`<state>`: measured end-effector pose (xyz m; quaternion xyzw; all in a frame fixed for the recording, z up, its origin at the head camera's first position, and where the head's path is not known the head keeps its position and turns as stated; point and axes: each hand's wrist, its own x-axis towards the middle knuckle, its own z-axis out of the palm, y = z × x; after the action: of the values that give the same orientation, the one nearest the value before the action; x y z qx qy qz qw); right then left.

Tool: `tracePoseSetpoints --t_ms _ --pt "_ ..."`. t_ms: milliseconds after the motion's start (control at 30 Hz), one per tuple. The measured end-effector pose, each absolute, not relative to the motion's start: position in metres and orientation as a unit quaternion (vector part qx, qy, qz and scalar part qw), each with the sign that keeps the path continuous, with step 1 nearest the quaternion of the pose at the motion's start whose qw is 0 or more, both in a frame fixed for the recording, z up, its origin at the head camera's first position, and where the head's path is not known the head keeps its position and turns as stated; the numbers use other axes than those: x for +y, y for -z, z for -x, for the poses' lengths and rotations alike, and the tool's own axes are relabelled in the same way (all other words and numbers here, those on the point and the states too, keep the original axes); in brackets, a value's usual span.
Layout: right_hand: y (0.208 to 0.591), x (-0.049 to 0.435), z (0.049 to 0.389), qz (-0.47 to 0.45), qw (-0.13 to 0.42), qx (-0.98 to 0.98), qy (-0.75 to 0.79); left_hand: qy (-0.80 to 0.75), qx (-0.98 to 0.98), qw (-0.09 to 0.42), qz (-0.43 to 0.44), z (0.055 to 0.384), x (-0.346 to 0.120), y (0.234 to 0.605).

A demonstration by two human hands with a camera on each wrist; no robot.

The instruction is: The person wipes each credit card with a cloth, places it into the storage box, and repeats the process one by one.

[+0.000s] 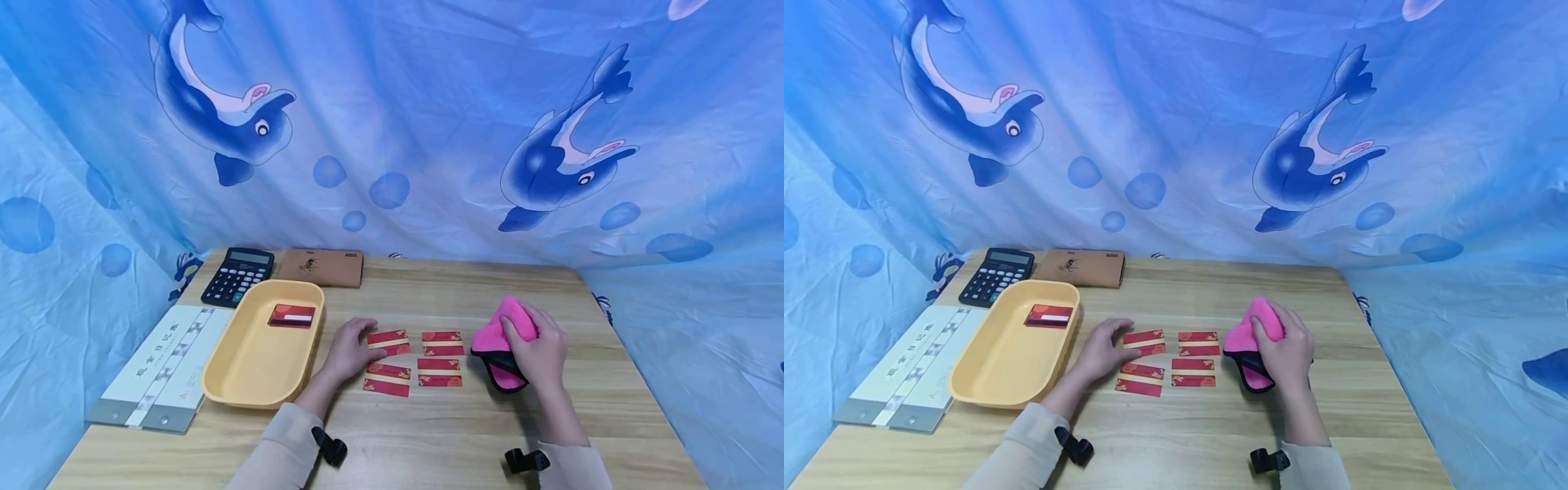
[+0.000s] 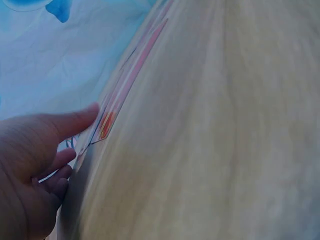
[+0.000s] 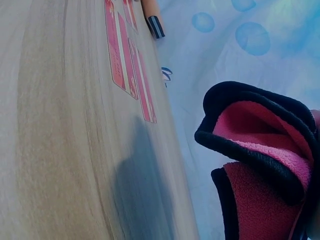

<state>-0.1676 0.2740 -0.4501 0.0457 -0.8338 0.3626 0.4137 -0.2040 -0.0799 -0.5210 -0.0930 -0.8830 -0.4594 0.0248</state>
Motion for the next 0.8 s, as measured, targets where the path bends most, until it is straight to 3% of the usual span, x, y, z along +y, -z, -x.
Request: tracePoseSetpoints --t_ms 800 --pt "0.4546 0.2701 0.1667 -0.053 0.39 -0.848 -0.355 0.407 -0.903 0.025 0.133 0.2061 -0.0807 0.5213"
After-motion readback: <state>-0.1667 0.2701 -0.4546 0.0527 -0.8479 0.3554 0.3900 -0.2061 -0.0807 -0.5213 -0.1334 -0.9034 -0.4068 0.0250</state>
